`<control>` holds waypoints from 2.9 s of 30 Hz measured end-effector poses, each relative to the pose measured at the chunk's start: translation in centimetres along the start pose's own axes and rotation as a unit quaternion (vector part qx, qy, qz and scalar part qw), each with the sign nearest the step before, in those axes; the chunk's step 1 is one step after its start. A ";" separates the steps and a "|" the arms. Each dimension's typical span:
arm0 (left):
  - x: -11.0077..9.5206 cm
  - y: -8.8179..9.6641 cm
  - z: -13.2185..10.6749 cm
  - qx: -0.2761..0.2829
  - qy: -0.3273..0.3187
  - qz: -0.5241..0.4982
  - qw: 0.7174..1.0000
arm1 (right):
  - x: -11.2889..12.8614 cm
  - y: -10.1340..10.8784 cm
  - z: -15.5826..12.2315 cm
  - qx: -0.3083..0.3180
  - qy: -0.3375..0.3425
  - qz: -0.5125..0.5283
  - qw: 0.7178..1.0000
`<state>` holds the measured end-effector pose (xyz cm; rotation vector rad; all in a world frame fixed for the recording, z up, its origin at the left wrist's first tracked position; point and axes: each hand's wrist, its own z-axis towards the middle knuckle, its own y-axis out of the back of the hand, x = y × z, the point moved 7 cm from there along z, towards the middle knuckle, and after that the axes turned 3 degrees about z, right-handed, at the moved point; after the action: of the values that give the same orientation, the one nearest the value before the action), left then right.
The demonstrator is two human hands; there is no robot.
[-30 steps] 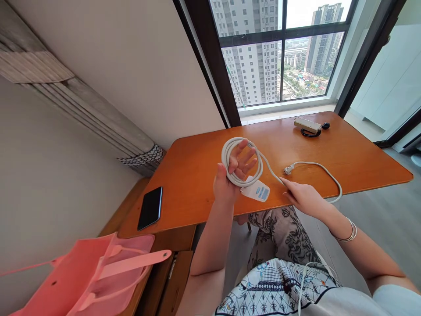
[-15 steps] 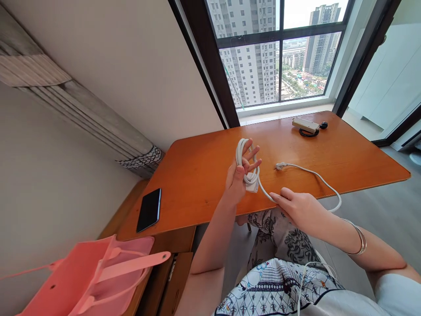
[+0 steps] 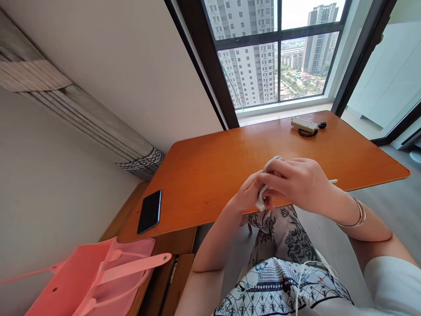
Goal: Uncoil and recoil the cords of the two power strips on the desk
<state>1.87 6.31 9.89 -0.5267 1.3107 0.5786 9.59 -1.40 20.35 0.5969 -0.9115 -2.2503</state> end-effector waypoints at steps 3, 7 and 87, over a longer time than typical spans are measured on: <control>-0.5 -1.7 -0.3 0.098 0.009 -0.004 0.995 | -1.7 -0.7 0.2 0.043 -0.035 0.033 0.998; -0.5 -2.4 -0.7 0.143 0.048 -0.046 0.988 | -2.9 -0.9 0.1 0.099 -0.047 0.088 0.990; -5.9 3.2 -2.3 -0.133 -0.265 -0.024 0.955 | 3.0 -6.0 -4.1 0.217 -0.136 0.073 0.964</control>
<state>-2.88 6.67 15.18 -0.5720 0.7126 0.7988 7.69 -1.99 12.75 0.3927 -1.5573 -2.0378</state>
